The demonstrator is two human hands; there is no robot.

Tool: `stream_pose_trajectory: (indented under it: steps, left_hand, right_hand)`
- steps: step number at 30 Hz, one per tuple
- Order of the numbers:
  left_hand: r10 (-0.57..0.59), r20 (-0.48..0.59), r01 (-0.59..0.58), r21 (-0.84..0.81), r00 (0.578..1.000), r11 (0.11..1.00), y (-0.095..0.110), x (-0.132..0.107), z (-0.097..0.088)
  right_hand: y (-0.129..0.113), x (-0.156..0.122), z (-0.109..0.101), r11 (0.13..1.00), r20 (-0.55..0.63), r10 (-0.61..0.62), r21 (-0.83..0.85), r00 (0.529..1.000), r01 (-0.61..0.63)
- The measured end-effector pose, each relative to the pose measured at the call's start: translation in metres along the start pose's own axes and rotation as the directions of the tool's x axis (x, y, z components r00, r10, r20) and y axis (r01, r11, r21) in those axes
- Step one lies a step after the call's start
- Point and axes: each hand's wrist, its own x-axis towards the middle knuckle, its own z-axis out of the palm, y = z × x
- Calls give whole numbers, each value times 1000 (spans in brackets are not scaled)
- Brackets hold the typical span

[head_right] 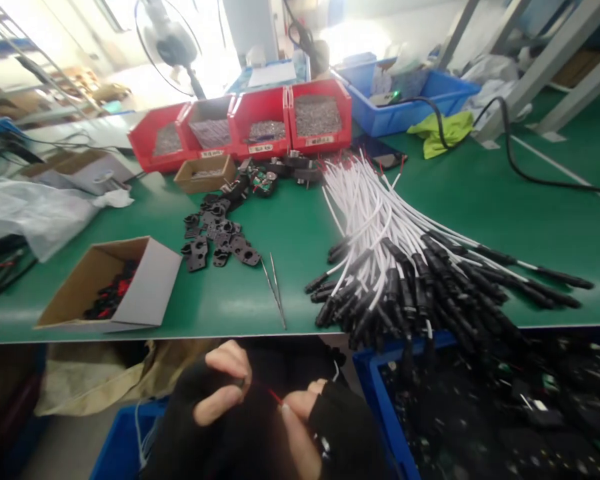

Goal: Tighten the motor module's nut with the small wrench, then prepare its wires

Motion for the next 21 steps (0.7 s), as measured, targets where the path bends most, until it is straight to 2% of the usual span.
stream_pose_trajectory:
  steps: [3, 5, 12, 18, 21]
  left_hand:
    - [-7, 6, 7, 15, 1000, 1000, -1, -1, 2]
    - [-9, 3, 9, 16, 1000, 1000, 0, -1, 4]
    - [-25, 3, 24, 57, 1000, 998, 1, 3, 6]
    - [-25, 25, 23, 72, 999, 997, -3, 3, 3]
    - [-31, 36, 29, 67, 999, 997, 0, 4, 3]
  right_hand:
    - [0, -1, 3, 994, -57, -53, -102, 997, 47]
    - [-1, 0, 2, 988, -56, -70, -144, 996, 61]
    - [4, 1, -5, 995, 66, -64, -74, 996, 69]
    - [-1, 7, -12, 980, 51, -121, -152, 991, 128]
    - [1, 6, -11, 982, 36, -111, -150, 993, 115]
